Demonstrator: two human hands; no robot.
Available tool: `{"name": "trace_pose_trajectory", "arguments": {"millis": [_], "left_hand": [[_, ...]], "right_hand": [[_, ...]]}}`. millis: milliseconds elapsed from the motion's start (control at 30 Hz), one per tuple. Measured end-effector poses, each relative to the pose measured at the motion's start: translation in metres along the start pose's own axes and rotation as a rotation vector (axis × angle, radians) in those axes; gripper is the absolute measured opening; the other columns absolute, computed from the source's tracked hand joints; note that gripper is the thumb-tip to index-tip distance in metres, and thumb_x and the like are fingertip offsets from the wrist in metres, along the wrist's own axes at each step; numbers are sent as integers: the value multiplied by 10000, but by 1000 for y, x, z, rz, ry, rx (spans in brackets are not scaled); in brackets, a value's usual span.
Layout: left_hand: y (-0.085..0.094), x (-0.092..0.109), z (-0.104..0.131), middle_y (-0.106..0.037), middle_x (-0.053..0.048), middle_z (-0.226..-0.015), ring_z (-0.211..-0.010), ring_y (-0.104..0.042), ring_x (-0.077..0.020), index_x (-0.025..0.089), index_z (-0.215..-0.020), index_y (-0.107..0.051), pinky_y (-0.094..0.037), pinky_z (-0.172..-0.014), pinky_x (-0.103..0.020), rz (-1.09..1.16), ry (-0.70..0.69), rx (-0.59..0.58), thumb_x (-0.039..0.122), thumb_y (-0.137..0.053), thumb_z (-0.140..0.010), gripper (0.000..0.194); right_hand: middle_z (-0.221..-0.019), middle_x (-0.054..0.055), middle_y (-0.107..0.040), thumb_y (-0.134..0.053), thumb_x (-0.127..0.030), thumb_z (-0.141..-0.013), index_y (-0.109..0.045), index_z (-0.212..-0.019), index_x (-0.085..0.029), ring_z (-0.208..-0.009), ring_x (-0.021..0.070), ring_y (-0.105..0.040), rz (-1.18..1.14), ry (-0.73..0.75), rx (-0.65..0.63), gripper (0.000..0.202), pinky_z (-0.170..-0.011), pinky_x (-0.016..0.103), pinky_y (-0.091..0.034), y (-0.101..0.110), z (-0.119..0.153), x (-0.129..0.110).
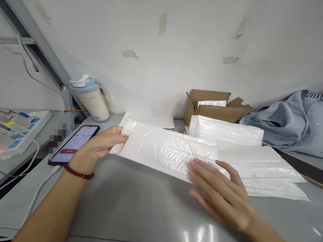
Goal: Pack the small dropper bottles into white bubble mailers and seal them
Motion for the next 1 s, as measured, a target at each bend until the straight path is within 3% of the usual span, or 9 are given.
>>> {"name": "trace_pose_trajectory", "arguments": {"millis": [67,133,300,433,567,700,833,1000], "left_hand": [[2,-1,1,-723,-57,-656,-549,-655,-173,155,-786,-744,-502,-493,-222,-32,17,-2,197,-789,-572,223],[1,-3,1,-719,-53,-637,-534,-648,-164,157,-750,-743,-497,-487,-215,-67,33,-36,194,-783,-571,187],[-10,-8,1,-712,-43,-622,-537,-642,-165,163,-694,-734,-494,-491,-217,-191,61,-134,198,-752,-592,110],[-22,-11,-1,-714,-47,-660,-607,-656,-181,141,-730,-727,-497,-531,-225,-238,48,-194,205,-702,-624,126],[-37,-16,-4,-706,-51,-686,-614,-643,-183,126,-712,-701,-467,-518,-226,-250,60,-236,216,-675,-628,126],[-53,-21,-6,-668,-34,-653,-594,-609,-164,119,-683,-655,-425,-503,-215,-232,53,-233,208,-669,-617,112],[-65,-24,-8,-618,-13,-621,-563,-552,-130,122,-663,-617,-384,-485,-202,-163,20,-204,206,-635,-628,92],[-72,-31,-5,-589,-5,-590,-507,-509,-119,140,-646,-628,-331,-429,-194,-277,58,-249,272,-665,-633,138]], "right_hand": [[-1104,161,-683,-479,-422,-933,-582,-1133,-98,-1151,255,-574,-92,30,0,394,-988,496,-365,-1,2,-5],[-1088,189,-682,-378,-495,-951,-574,-1129,-78,-1145,275,-574,-150,40,16,494,-967,528,-363,-1,2,-7],[-1079,207,-668,-417,-393,-959,-564,-1110,-60,-1076,267,-604,-180,10,8,394,-915,495,-403,-1,-4,-6],[-1173,210,-611,-503,-283,-924,-530,-1158,-72,-1132,272,-552,-164,-61,-96,317,-903,469,-448,-10,-12,-6],[-1341,247,-465,-522,-475,-886,-411,-1312,-56,-1260,334,-417,-109,-156,-224,608,-923,497,-463,-27,-22,-14],[-1394,332,-340,-596,-600,-772,-254,-1388,32,-1319,442,-263,-110,-223,-368,946,-930,585,-421,-54,-28,-31],[-1375,340,-331,-600,-284,-752,-185,-1398,46,-1262,454,-309,-146,-335,-445,836,-917,609,-391,-76,-24,-44],[-1291,249,-379,-523,-184,-708,-205,-1392,-34,-1150,379,-389,-257,-443,-413,769,-890,557,-405,-78,-13,-42]]}}
Point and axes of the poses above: each hand's wrist, its own z-axis away from the middle knuckle, its own y-axis out of the back of the hand, x = y × z, the point moved 4 cm from there along -z, towards the middle knuckle
